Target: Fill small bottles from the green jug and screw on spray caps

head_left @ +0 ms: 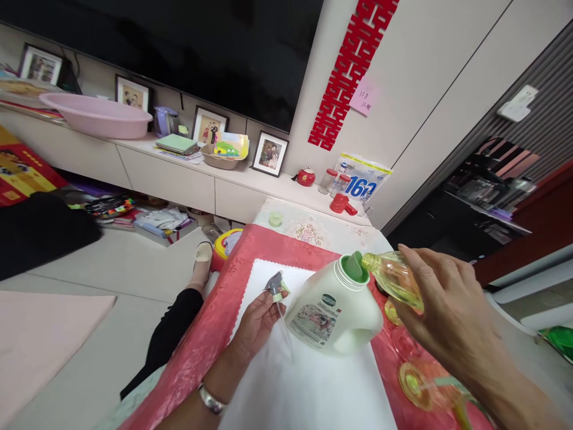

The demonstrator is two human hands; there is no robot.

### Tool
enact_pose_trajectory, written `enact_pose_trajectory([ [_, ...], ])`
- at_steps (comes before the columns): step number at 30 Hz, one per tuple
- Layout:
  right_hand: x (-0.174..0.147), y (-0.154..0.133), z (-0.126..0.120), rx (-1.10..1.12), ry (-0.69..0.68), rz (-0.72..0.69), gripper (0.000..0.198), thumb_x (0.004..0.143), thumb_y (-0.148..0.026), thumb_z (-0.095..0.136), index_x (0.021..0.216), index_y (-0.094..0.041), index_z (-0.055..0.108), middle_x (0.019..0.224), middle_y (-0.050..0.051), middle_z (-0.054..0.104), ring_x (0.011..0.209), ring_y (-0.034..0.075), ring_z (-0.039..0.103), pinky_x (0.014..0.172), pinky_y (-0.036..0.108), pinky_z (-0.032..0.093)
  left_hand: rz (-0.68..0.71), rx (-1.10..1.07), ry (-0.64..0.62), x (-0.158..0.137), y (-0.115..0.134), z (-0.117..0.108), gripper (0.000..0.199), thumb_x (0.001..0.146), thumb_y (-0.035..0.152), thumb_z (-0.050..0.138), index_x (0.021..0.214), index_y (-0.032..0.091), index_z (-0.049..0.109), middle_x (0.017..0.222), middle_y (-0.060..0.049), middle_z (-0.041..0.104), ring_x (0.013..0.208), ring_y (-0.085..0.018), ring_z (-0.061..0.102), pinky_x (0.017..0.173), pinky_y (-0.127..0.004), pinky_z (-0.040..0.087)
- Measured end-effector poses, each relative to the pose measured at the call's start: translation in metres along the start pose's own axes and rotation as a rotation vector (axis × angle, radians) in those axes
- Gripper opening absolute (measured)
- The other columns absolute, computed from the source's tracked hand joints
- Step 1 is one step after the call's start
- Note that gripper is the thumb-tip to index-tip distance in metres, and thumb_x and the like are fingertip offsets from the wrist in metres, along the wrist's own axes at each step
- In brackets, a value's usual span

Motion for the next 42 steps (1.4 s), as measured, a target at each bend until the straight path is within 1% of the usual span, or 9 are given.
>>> enact_pose_trajectory([
  [5,0.005,0.001,-0.001,-0.049,-0.023,0.021,0.056,0.09,-0.028,0.048,0.144,-0.014,0.042,0.13,0.016,0.049,0.11,0.036,0.05,0.081,0.046,0.049,0.01,0.009,-0.021,-0.001,0.001,0.003,0.03,0.078,0.028,0.083,0.103,0.015,0.073,0.104,-0.01,0.076,0.072,-0.013,0.07,0.075,-0.026,0.056],
  [10,0.008,0.0,-0.004,-0.081,-0.025,0.012,0.06,0.085,-0.026,0.048,0.144,-0.016,0.042,0.131,0.014,0.049,0.111,0.036,0.05,0.076,0.045,0.05,0.015,0.003,-0.026,-0.002,0.001,0.004,0.031,0.079,0.028,0.082,0.105,0.015,0.073,0.105,-0.009,0.075,0.074,-0.013,0.069,0.075,-0.025,0.056],
  [18,0.012,-0.001,-0.007,-0.134,-0.013,0.0,0.059,0.084,-0.026,0.048,0.142,-0.017,0.045,0.129,0.012,0.05,0.111,0.035,0.051,0.075,0.043,0.049,0.022,0.005,-0.03,-0.002,0.001,0.004,0.028,0.082,0.028,0.079,0.105,0.015,0.072,0.105,-0.01,0.075,0.073,-0.013,0.068,0.075,-0.026,0.055],
  [27,0.011,0.001,-0.008,-0.16,-0.02,-0.015,0.061,0.082,-0.023,0.047,0.142,-0.016,0.044,0.131,0.013,0.048,0.114,0.035,0.05,0.076,0.042,0.049,0.018,0.022,-0.032,-0.003,0.002,0.006,0.03,0.081,0.031,0.08,0.105,0.015,0.072,0.106,-0.009,0.073,0.074,-0.013,0.068,0.076,-0.026,0.055],
  [33,0.013,0.001,-0.008,-0.163,-0.023,-0.023,0.061,0.081,-0.021,0.048,0.141,-0.017,0.043,0.132,0.013,0.048,0.115,0.035,0.05,0.078,0.044,0.05,0.026,0.023,-0.045,-0.002,0.002,0.005,0.027,0.085,0.03,0.077,0.106,0.015,0.071,0.107,-0.01,0.073,0.075,-0.013,0.068,0.077,-0.027,0.054],
  [36,0.013,0.002,-0.008,-0.162,-0.024,-0.026,0.061,0.081,-0.02,0.048,0.142,-0.017,0.043,0.133,0.013,0.048,0.115,0.036,0.05,0.08,0.046,0.05,0.024,0.025,-0.033,-0.002,0.002,0.004,0.027,0.083,0.03,0.078,0.105,0.015,0.071,0.106,-0.01,0.073,0.074,-0.013,0.068,0.076,-0.027,0.054],
  [42,0.011,0.002,-0.01,-0.172,-0.019,-0.048,0.062,0.081,-0.017,0.049,0.142,-0.016,0.042,0.134,0.014,0.047,0.116,0.037,0.049,0.083,0.047,0.05,0.018,0.027,-0.033,-0.003,0.002,0.006,0.032,0.082,0.031,0.079,0.108,0.015,0.07,0.107,-0.01,0.074,0.076,-0.014,0.069,0.077,-0.027,0.055],
])
Point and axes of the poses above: each hand's wrist, its own x-axis towards the middle knuckle, its own z-axis out of the palm, y = z × x, the point moved 9 cm from there along x, towards the middle knuckle
